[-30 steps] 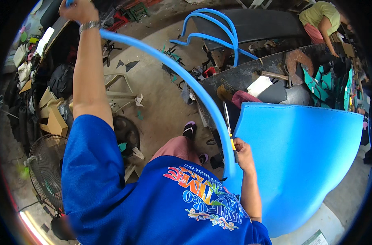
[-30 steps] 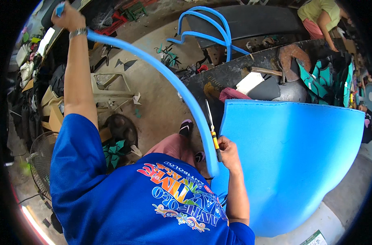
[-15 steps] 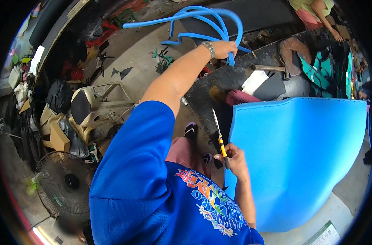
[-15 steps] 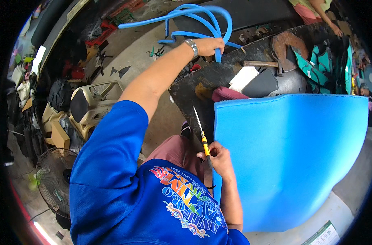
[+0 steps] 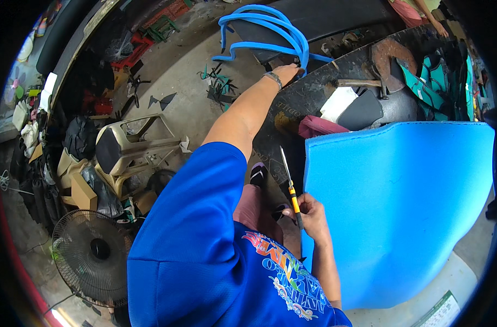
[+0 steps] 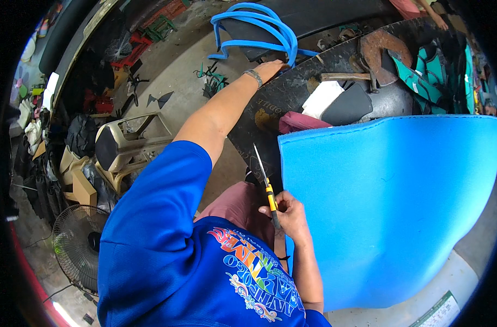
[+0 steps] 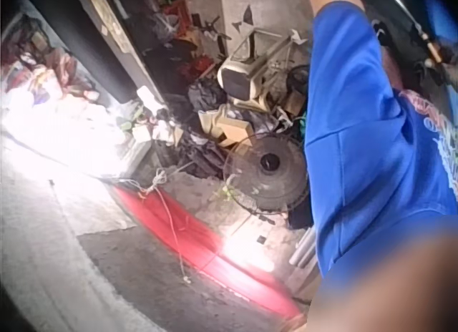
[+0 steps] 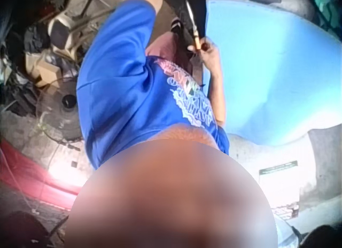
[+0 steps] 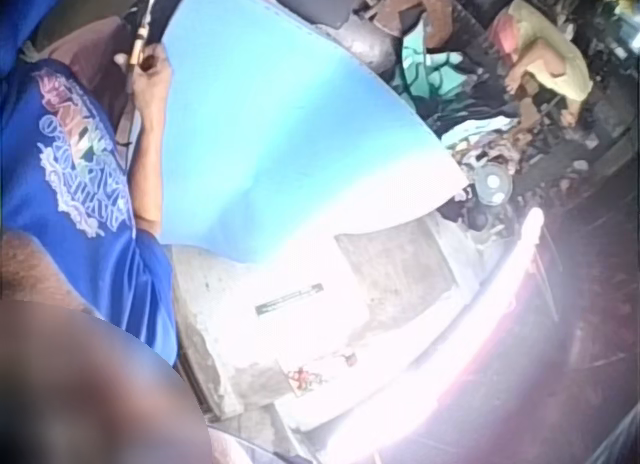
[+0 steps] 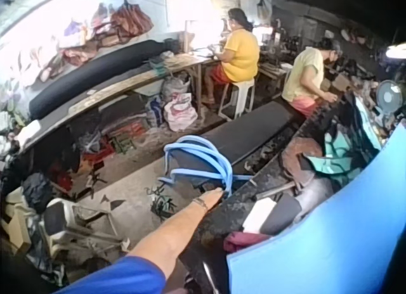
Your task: The person uses scissors to cut a large blue foam sheet into long strips. They repeatedly cut strips from the edge of the foam, remove each strip, and continue cutting until the sheet is reduced. The person then folds the remaining foam and pulls a white strip from its edge.
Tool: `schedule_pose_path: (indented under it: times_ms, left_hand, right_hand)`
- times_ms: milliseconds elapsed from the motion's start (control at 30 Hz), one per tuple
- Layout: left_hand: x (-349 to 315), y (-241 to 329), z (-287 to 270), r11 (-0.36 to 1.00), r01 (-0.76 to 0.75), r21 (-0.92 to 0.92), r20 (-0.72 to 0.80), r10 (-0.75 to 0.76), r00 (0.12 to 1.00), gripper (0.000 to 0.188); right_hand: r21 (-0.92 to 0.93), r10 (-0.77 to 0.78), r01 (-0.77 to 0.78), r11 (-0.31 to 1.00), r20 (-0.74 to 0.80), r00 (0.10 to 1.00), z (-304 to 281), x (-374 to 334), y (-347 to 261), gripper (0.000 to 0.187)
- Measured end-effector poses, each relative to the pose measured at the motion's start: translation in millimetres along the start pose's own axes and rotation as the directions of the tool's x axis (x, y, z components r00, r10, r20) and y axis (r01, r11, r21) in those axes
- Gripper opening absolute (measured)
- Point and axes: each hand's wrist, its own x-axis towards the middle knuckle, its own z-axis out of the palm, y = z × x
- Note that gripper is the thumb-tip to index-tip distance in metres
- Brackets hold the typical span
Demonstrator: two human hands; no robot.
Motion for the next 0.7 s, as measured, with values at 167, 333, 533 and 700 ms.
schedule_pose_path:
  times_ms: [167, 333, 533, 700]
  left_hand:
    - [-6.4, -9.4, -3.0, 0.991, 0.113, 0.077, 0.000, -0.114, 0.994, 0.035]
    - [-52.1, -4.9, -46.7, 0.973, 0.227, -0.036, -0.023, -0.228, 0.973, 0.047]
    - [-175.1, 59.6, -46.7, 0.600, -0.106, -0.793, -0.456, -0.470, 0.755, 0.036]
    - [-319.6, 177.4, 20.1, 0.419, 0.151, -0.895, -0.075, -0.477, 0.876, 0.027]
  right_hand:
    - [-0.031, 0.043, -0.042, 0.999, 0.021, 0.999, -1.0, 1.9, -0.6, 0.037]
    - [0.087, 0.028, -0.035, 0.996, 0.072, 0.997, -3.1, -4.2, -1.3, 0.041]
    - [0.270, -0.236, 0.190, 0.944, 0.146, 0.961, -8.5, -37.7, 0.7, 0.039]
    - [0.463, -0.262, 0.149, 0.874, 0.190, 0.946, -21.2, -92.0, 9.7, 0.039]
